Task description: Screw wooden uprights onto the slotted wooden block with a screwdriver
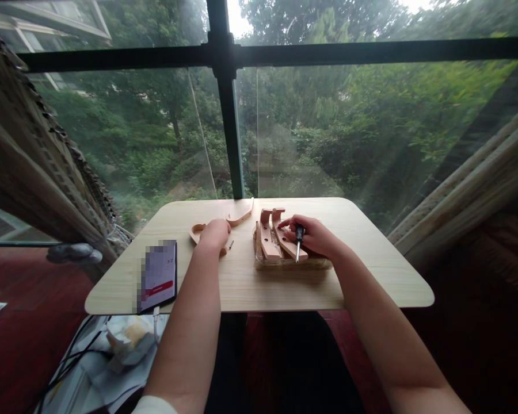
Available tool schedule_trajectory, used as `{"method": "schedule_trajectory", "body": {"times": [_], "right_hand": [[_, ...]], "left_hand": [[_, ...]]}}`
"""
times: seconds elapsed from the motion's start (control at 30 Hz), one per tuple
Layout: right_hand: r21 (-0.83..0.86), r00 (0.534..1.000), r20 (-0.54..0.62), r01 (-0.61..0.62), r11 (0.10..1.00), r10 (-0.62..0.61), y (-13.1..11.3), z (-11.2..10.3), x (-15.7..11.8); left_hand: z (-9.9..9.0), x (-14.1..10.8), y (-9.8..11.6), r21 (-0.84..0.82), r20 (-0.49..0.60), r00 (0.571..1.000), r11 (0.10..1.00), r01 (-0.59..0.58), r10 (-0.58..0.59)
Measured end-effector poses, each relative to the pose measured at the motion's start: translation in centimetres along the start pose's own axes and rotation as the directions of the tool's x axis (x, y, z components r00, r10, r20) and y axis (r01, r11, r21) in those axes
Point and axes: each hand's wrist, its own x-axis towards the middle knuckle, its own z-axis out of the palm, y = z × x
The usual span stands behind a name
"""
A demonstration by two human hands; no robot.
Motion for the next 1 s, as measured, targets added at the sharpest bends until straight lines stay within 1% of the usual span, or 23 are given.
{"method": "schedule_trajectory", "body": {"times": [0.1, 0.2, 0.27, 0.3, 0.4, 0.47, 0.5, 0.6, 0.67, 0.87, 1.0], "right_hand": [[0.029, 1.0, -0.017, -0.016, 0.999, 0.016, 0.1, 0.0, -0.1], [0.081, 0.999, -0.017, -0.041, 0.996, 0.042, 0.0, -0.1, -0.2], [0.099, 0.998, -0.003, -0.058, 0.993, 0.058, -0.1, -0.1, -0.2], [0.095, 0.998, 0.003, -0.064, 0.993, 0.064, -0.1, -0.1, -0.2], [0.087, 0.998, 0.009, -0.066, 0.994, 0.065, 0.0, -0.1, -0.2], [0.096, 0.998, 0.008, -0.063, 0.993, 0.062, 0.0, -0.1, -0.2], [0.103, 0.998, 0.009, -0.062, 0.993, 0.061, 0.1, -0.1, -0.2], [0.118, 0.998, 0.015, -0.064, 0.991, 0.063, 0.1, -0.1, -0.2], [0.12, 0.998, 0.017, -0.068, 0.99, 0.066, 0.2, -0.2, -0.2], [0.131, 0.996, 0.03, -0.082, 0.988, 0.079, 0.1, -0.2, -0.2], [0.125, 0.997, 0.02, -0.079, 0.989, 0.077, 0.0, -0.1, -0.2]], "left_hand": [[-0.2, 0.5, -0.9, 0.025, -0.029, 0.999, 1.0, -0.016, 0.016], [-0.9, 0.8, -2.2, 0.018, -0.115, 0.993, 1.0, -0.01, 0.012], [-1.3, 0.8, -2.9, -0.006, -0.133, 0.991, 1.0, 0.007, -0.008], [-1.5, 0.8, -3.0, -0.016, -0.122, 0.992, 1.0, 0.02, -0.022], [-1.4, 0.9, -3.0, 0.008, -0.025, 0.998, 0.998, 0.055, -0.055], [-1.0, 1.0, -2.7, 0.04, 0.02, 0.999, 0.998, 0.046, -0.047], [-0.8, 1.0, -2.5, 0.045, 0.019, 1.0, 0.999, 0.024, -0.025], [-0.3, 1.1, -2.3, 0.024, -0.038, 0.997, 0.998, -0.062, 0.063], [-0.1, 1.0, -2.4, 0.008, -0.068, 0.993, 0.995, -0.095, 0.095], [0.3, 1.3, -2.7, -0.008, -0.068, 0.995, 0.997, -0.076, 0.076], [0.6, 1.7, -2.6, -0.023, -0.08, 0.992, 0.995, -0.097, 0.095]]}}
